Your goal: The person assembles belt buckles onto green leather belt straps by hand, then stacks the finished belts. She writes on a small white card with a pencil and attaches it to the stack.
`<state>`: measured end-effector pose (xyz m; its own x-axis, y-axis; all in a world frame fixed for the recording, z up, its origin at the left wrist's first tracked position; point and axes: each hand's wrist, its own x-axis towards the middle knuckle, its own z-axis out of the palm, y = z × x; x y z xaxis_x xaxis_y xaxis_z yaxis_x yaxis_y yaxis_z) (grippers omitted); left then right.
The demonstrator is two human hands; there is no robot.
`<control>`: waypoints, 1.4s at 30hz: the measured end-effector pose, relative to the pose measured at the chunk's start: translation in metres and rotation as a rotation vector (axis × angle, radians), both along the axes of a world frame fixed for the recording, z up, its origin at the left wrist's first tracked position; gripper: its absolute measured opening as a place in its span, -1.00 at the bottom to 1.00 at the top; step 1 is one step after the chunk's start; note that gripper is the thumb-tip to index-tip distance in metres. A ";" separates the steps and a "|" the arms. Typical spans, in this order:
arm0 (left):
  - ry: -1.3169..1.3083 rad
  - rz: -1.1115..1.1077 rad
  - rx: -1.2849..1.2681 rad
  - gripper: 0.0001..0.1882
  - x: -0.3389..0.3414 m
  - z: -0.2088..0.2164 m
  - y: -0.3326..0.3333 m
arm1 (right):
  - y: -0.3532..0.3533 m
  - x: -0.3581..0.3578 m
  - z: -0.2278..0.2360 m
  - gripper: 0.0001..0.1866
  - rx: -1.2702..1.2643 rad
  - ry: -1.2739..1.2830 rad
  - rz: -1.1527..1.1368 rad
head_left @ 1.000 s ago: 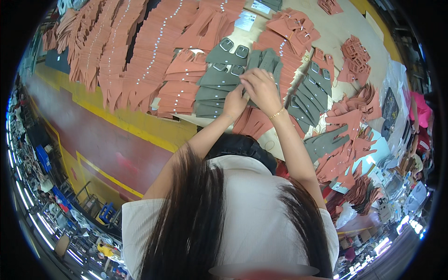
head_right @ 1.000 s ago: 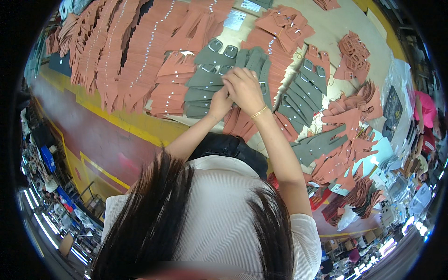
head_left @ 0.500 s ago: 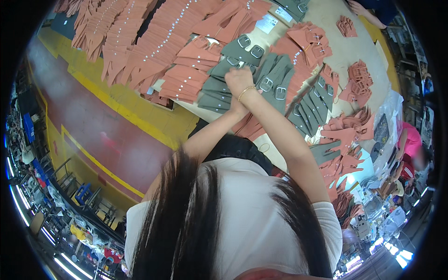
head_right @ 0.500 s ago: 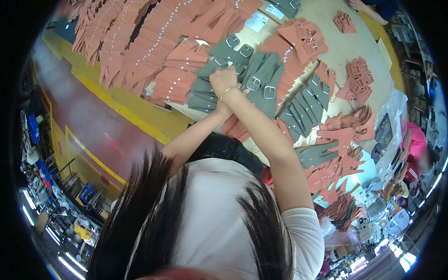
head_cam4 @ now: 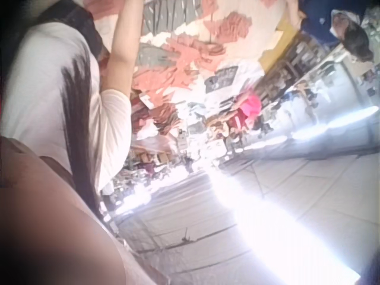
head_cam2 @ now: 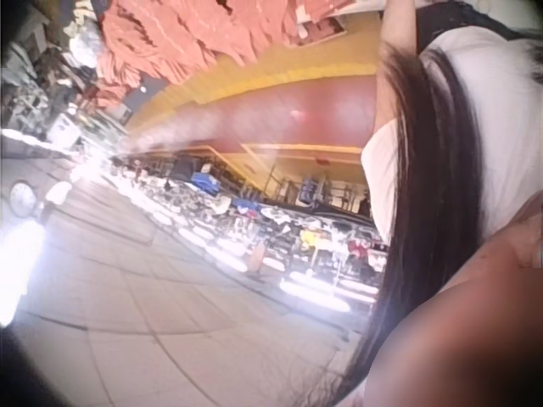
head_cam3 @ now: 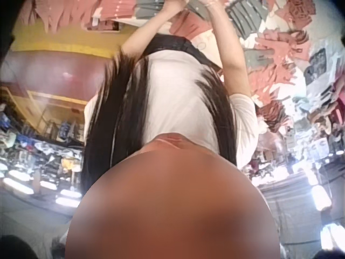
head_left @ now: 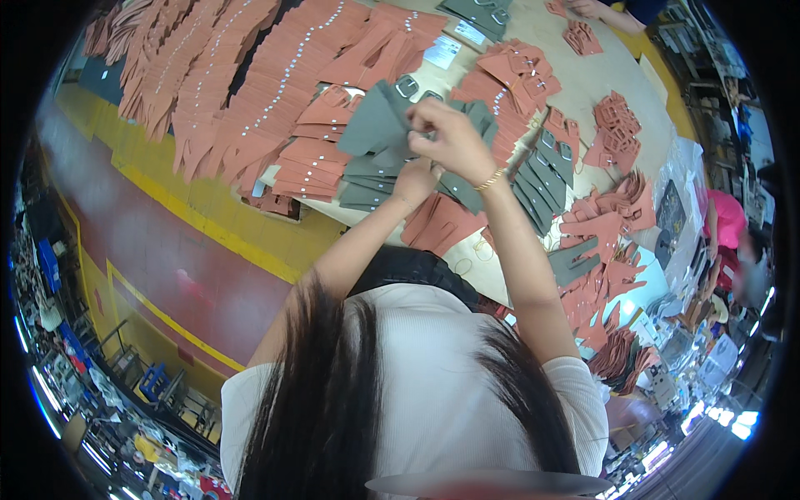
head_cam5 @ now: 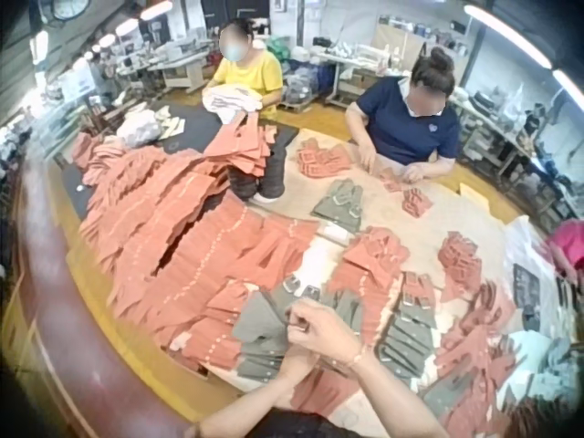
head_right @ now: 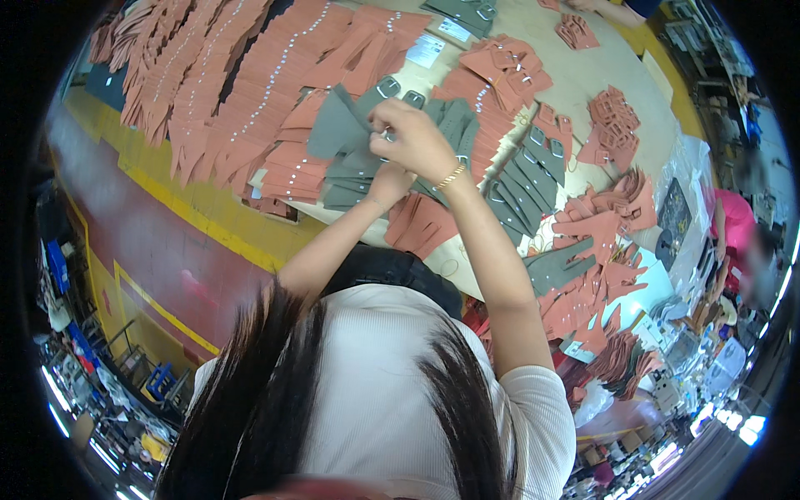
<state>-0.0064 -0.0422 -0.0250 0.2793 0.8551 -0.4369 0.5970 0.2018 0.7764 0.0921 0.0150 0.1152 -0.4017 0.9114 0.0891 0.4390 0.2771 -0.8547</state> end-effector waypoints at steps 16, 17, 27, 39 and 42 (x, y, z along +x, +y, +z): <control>-0.433 0.028 -0.745 -0.49 -0.018 0.019 0.032 | -0.127 0.072 -0.108 -0.81 0.330 -0.646 -0.222; -0.401 0.001 -0.707 -0.54 -0.015 0.020 0.031 | -0.128 0.070 -0.109 -0.80 0.328 -0.645 -0.231; -0.440 -0.150 -0.607 -0.54 -0.035 0.126 0.090 | -0.112 0.107 -0.057 -0.89 0.196 -0.360 -0.680; -0.517 -0.145 -0.318 -0.53 0.055 0.056 0.376 | -0.099 0.133 -0.055 -0.89 -0.155 -0.238 -0.790; -0.301 0.052 -0.270 -0.48 0.086 -0.013 0.411 | -0.095 0.137 -0.057 -0.90 -0.232 -0.248 -0.806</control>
<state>0.0799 0.3688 -0.0376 0.3887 0.7370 -0.5530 0.3350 0.4461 0.8299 0.2291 -0.0805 0.0586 0.3901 0.9104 -0.1380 0.6071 -0.3670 -0.7048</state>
